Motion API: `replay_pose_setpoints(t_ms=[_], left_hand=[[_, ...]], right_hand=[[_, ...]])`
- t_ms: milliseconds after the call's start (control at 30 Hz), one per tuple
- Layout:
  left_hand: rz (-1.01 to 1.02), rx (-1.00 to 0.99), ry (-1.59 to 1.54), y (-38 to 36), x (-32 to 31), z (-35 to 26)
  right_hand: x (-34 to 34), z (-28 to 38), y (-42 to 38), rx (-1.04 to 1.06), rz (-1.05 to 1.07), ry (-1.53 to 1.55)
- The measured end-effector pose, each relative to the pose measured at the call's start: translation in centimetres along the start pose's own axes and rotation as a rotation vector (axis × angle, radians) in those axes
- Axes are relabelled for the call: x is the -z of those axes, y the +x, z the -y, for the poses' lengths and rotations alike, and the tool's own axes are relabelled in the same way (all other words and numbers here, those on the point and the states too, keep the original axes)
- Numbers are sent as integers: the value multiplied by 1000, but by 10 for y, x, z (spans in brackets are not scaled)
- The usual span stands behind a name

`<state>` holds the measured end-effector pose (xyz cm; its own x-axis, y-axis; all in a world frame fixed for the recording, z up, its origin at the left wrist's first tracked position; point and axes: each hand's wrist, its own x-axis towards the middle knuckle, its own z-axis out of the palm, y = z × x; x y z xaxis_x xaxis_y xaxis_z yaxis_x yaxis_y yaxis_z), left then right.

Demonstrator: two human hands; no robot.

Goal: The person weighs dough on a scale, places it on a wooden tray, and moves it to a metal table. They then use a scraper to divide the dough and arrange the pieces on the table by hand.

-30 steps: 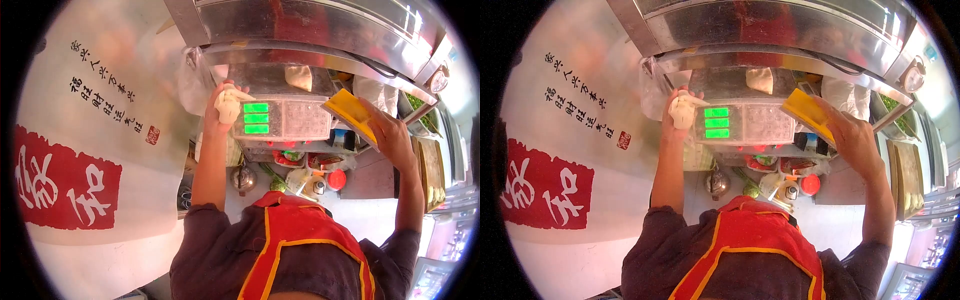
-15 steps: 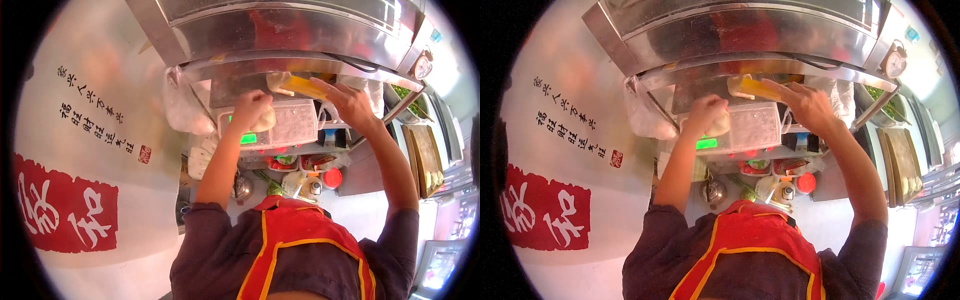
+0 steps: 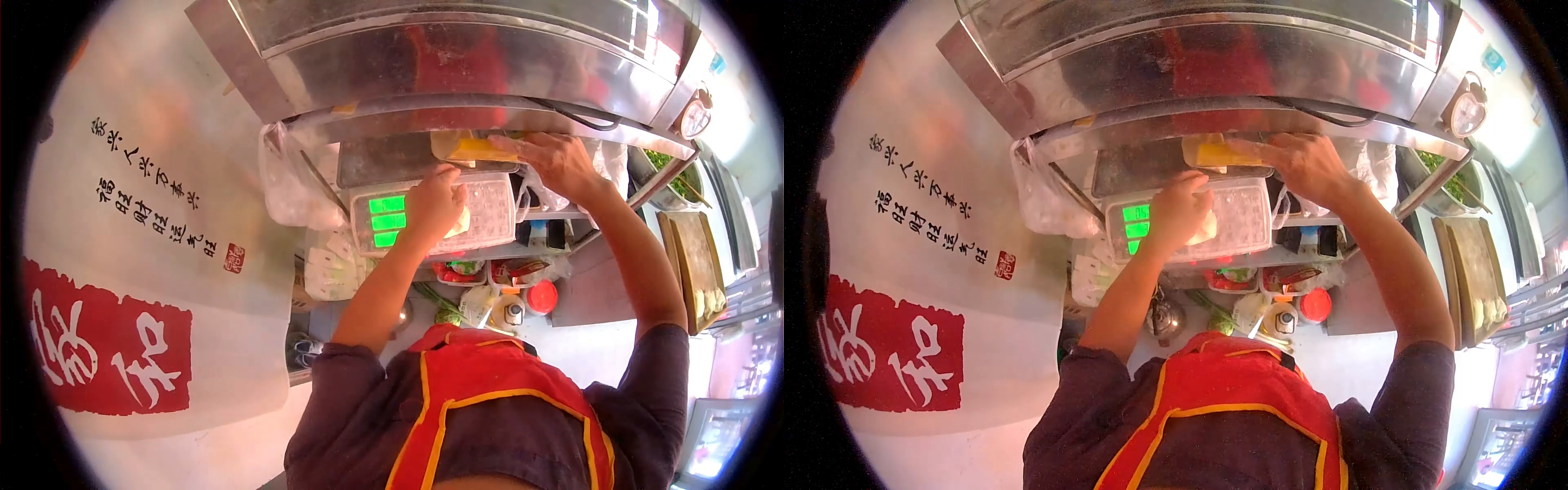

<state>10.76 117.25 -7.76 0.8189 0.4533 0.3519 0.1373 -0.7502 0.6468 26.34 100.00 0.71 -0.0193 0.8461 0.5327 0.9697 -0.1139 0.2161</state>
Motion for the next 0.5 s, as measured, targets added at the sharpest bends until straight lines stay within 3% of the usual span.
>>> replay_pose_setpoints(t_ms=[300,500], left_hand=[[80,-84,180,11,-9,-9],[221,25,433,27,-21,-25]], right_hand=[[-22,-4,4,-29,-41,86],[-23,5,14,-43,-39,165]])
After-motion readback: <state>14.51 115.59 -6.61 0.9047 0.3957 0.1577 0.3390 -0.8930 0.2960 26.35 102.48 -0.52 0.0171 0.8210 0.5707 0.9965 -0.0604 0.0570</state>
